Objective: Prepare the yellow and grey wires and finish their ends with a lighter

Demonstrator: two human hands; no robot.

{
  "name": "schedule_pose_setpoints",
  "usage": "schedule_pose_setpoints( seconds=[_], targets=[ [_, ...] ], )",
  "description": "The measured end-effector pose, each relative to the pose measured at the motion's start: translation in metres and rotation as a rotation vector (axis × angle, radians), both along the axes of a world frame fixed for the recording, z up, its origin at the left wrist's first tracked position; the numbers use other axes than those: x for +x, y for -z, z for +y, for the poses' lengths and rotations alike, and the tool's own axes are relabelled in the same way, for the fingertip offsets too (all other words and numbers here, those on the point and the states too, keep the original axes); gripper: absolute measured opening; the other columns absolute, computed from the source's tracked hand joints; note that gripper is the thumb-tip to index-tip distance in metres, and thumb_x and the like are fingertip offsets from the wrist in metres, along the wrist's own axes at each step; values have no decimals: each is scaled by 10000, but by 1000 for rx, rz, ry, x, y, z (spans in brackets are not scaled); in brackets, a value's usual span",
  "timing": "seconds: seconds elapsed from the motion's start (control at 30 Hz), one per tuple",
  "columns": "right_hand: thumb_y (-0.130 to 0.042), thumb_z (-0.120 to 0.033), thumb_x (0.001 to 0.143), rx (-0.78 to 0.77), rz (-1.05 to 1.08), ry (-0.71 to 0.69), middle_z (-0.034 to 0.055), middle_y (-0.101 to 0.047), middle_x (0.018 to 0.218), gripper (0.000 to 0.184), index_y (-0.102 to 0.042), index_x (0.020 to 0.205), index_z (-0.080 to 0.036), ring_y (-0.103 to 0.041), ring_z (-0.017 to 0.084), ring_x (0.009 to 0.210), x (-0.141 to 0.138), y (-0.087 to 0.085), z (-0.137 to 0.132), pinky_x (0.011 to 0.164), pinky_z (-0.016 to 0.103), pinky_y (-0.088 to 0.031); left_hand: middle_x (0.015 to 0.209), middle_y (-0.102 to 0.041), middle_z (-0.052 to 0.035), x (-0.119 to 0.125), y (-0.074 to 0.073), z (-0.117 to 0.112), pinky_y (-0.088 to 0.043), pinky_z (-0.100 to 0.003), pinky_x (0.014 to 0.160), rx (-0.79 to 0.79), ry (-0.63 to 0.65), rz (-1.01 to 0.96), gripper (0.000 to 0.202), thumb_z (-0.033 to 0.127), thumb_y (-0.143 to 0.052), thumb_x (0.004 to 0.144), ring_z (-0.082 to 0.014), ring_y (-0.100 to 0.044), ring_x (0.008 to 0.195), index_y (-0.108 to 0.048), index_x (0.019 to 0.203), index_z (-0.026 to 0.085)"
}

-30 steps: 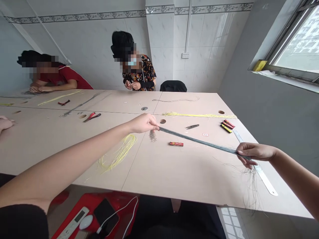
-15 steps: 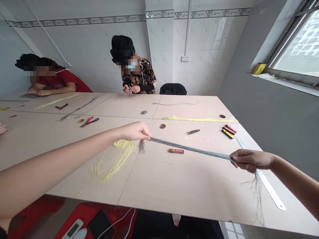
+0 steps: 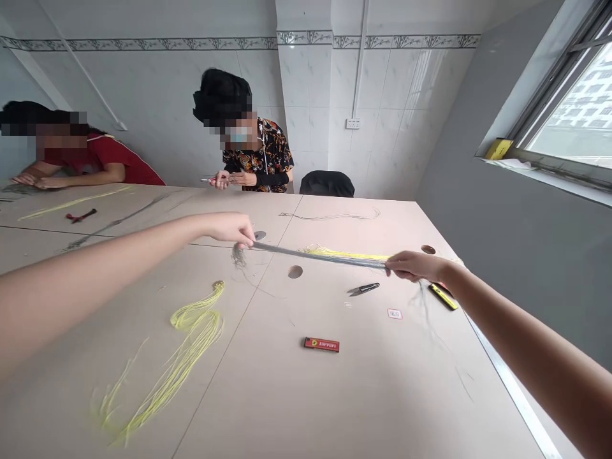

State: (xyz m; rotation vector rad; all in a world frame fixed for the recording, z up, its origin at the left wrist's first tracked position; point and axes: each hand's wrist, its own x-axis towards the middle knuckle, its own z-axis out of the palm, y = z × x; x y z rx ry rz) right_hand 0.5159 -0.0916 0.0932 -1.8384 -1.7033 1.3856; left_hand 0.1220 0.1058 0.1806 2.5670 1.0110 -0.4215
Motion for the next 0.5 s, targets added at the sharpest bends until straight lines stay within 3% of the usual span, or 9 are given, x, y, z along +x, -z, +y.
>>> schedule_pose_setpoints(
  seconds=[0.1,0.2,0.37,0.5],
  targets=[
    [-527,-564,809,-6,-72,21,-37,-327,572,398,-605,835,-175,-226,59,481,1,-4,47,465,223,-220,535,-567,7,8,-1,40,-279,-207,556,53,-49,32,263,292,-605,682,-89,-390,543,-567,479,129],
    [-523,-552,828,-92,-165,32,-41,-342,547,405,-636,885,-167,-233,56,468,18,-4,81,480,225,-232,492,-547,23,31,14,77,-262,-210,536,94,-42,-9,235,297,-591,684,-81,-352,506,-598,516,133],
    [-542,-478,862,-283,-291,102,-31,-387,515,380,-667,902,-121,-278,59,450,80,9,92,500,256,-213,508,-570,21,94,71,120,-289,-226,555,127,1,-175,222,287,-579,675,-93,-400,504,-582,495,158],
    [-504,-316,913,-292,-328,262,-12,-433,533,309,-705,929,-82,-315,46,486,136,18,83,554,293,-249,481,-554,18,145,115,133,-307,-246,572,149,-56,-304,188,256,-574,663,-103,-421,494,-611,505,162]
  ],
)
